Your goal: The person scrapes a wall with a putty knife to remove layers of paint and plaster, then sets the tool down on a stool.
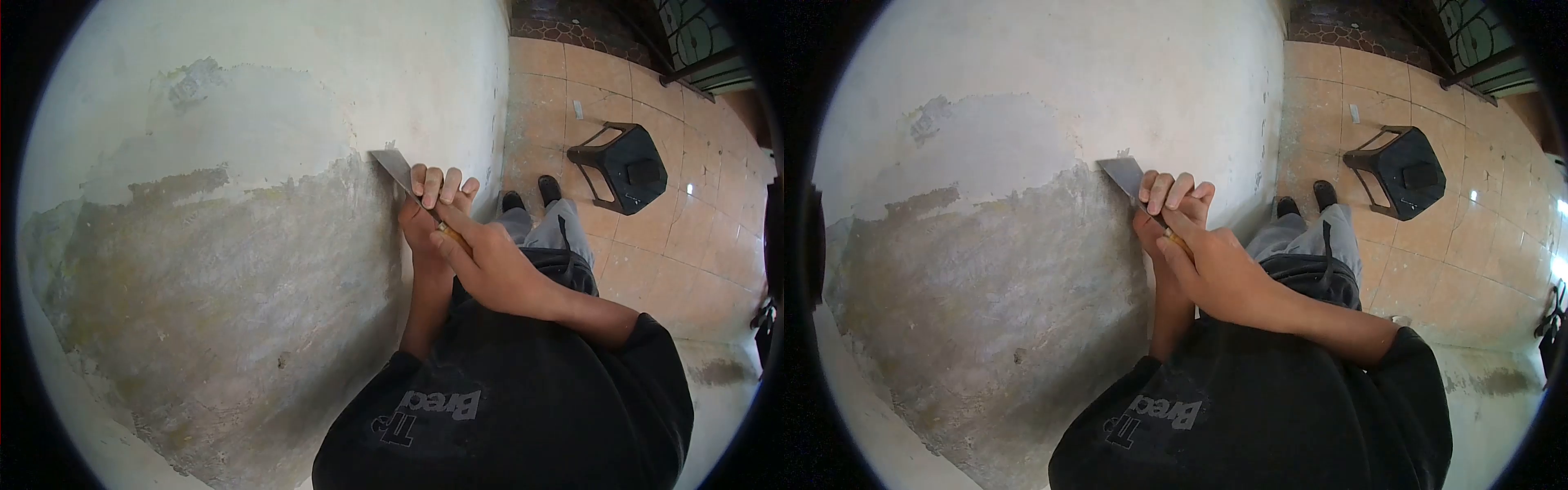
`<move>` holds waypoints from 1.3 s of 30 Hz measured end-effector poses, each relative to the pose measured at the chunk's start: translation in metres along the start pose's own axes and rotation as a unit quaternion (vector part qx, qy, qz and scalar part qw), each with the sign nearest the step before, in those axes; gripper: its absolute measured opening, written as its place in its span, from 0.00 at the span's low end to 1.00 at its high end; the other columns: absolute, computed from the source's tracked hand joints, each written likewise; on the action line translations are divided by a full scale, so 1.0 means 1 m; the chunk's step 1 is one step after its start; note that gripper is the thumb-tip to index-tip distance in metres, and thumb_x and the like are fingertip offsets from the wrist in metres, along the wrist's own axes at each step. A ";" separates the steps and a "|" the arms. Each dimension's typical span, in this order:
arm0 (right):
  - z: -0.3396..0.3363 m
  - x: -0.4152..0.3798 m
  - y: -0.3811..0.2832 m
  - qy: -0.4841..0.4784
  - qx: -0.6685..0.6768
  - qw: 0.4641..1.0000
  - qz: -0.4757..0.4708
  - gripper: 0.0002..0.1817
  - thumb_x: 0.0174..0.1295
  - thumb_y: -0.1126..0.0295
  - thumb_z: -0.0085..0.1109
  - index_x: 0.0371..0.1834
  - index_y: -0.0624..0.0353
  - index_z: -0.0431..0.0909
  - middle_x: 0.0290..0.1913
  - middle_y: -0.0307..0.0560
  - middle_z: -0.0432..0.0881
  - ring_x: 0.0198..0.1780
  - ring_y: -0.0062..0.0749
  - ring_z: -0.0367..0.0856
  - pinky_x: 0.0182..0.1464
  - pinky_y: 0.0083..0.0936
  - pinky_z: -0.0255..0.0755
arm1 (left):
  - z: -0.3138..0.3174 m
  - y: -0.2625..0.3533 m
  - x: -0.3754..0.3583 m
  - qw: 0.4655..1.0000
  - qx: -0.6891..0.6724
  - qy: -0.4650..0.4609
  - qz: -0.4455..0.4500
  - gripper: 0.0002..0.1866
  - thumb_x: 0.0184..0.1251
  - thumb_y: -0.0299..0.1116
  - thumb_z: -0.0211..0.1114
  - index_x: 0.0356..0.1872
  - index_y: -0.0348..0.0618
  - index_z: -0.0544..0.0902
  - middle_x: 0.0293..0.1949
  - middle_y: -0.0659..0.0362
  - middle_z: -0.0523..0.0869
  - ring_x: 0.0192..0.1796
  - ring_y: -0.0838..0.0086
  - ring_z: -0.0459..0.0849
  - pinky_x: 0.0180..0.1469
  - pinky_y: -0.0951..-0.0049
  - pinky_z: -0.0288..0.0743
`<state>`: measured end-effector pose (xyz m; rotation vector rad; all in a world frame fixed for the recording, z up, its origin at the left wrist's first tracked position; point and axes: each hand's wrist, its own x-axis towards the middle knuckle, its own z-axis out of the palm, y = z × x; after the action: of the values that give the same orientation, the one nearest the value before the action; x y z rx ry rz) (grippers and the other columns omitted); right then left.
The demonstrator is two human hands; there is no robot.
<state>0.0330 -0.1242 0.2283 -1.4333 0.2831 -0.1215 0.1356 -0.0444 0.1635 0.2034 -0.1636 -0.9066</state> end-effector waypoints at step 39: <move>-0.012 -0.008 -0.037 -0.002 -0.035 0.999 0.005 0.15 0.66 0.70 0.50 0.52 0.68 0.69 0.23 0.66 0.76 0.25 0.63 0.77 0.28 0.48 0.70 | 0.030 -0.009 0.006 0.997 -0.070 -0.014 -0.010 0.07 0.64 0.23 0.50 0.30 0.49 0.71 0.24 0.66 0.74 0.37 0.73 0.72 0.51 0.65 0.59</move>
<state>0.0255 -0.1385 0.2641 -1.5006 0.2927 -0.1014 0.1253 -0.0580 0.1907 0.0626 -0.1243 -0.9365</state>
